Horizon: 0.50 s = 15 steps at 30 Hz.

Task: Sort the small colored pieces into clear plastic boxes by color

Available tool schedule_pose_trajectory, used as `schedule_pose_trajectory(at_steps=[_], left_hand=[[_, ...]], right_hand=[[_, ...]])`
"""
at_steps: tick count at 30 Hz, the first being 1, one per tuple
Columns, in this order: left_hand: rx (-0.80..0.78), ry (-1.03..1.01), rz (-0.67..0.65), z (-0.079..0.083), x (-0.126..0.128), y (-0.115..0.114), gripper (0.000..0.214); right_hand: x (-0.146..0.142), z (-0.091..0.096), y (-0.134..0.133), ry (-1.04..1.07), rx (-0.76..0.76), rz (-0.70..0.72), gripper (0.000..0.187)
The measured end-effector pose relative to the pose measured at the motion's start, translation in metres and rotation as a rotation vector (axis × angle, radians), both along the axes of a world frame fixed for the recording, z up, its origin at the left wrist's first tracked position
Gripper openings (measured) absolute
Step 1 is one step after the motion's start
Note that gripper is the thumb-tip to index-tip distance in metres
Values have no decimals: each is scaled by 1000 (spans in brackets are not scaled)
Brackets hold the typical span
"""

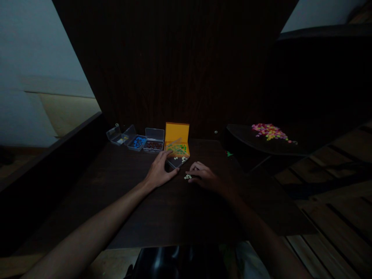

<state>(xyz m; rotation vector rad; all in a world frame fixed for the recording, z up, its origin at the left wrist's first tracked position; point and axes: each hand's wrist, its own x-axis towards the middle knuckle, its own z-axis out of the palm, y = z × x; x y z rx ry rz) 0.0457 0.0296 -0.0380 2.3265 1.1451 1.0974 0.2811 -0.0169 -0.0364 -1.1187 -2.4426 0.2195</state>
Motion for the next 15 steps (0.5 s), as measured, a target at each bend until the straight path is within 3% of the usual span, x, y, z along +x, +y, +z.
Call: schedule_pose_trajectory(at_steps=[15], left_hand=[[-22, 3, -5, 1, 0, 0, 59]], right_hand=[[-5, -4, 0, 126, -18, 35, 14]])
